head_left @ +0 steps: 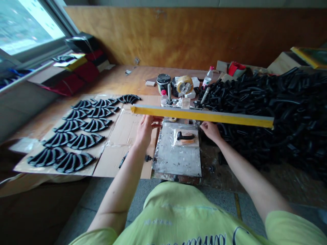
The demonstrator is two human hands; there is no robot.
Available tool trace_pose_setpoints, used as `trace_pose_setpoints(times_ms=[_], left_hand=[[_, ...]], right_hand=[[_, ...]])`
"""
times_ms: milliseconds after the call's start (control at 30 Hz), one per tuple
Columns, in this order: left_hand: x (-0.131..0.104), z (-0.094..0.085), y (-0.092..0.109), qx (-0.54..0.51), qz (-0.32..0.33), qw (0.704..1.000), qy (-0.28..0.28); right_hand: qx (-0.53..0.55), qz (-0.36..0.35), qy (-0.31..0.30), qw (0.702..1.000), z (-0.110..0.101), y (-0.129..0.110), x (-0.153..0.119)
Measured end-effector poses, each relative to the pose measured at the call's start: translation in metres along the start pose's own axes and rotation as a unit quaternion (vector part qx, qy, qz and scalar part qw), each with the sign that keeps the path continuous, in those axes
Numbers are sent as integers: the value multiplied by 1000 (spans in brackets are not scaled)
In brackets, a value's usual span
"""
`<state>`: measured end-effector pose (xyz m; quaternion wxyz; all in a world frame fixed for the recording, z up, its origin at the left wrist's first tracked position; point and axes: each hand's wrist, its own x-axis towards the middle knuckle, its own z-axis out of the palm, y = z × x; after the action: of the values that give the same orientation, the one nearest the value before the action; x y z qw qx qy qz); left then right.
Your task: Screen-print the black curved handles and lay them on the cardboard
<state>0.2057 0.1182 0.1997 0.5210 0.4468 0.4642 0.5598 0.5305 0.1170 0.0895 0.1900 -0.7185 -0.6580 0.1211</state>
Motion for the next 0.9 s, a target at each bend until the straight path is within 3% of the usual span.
trace_pose_setpoints(times_ms=[100, 167, 300, 333, 400, 467, 533, 667, 767, 900], left_hand=[[-1, 6, -6, -16, -11, 999, 28], [-18, 6, -20, -14, -38, 999, 25], [-75, 2, -63, 8, -248, 965, -87], [-89, 0, -73, -5, -285, 954, -89], [-110, -8, -91, -46, -303, 952, -21], [-123, -28, -104, -64, -281, 954, 81], [-133, -61, -115, -38, -263, 949, 170], [-156, -138, -138, 71, -291, 904, 305], [-171, -179, -160, 171, -345, 855, 348], [-166, -203, -178, 244, -375, 828, 337]], right_hand=[[7, -138, -69, 988, 29, -20, -27], [-3, -190, -87, 978, 32, -36, -36], [20, -235, -42, 971, 23, -83, -54], [28, -261, -36, 964, 23, -99, -61], [39, -326, -50, 943, 31, -132, -78], [62, -388, -91, 915, 48, -162, -92], [98, -418, -133, 893, 70, -185, -95], [112, -392, -202, 891, 122, -214, -74], [74, -357, -264, 893, 158, -234, -58], [35, -325, -336, 883, 191, -260, -57]])
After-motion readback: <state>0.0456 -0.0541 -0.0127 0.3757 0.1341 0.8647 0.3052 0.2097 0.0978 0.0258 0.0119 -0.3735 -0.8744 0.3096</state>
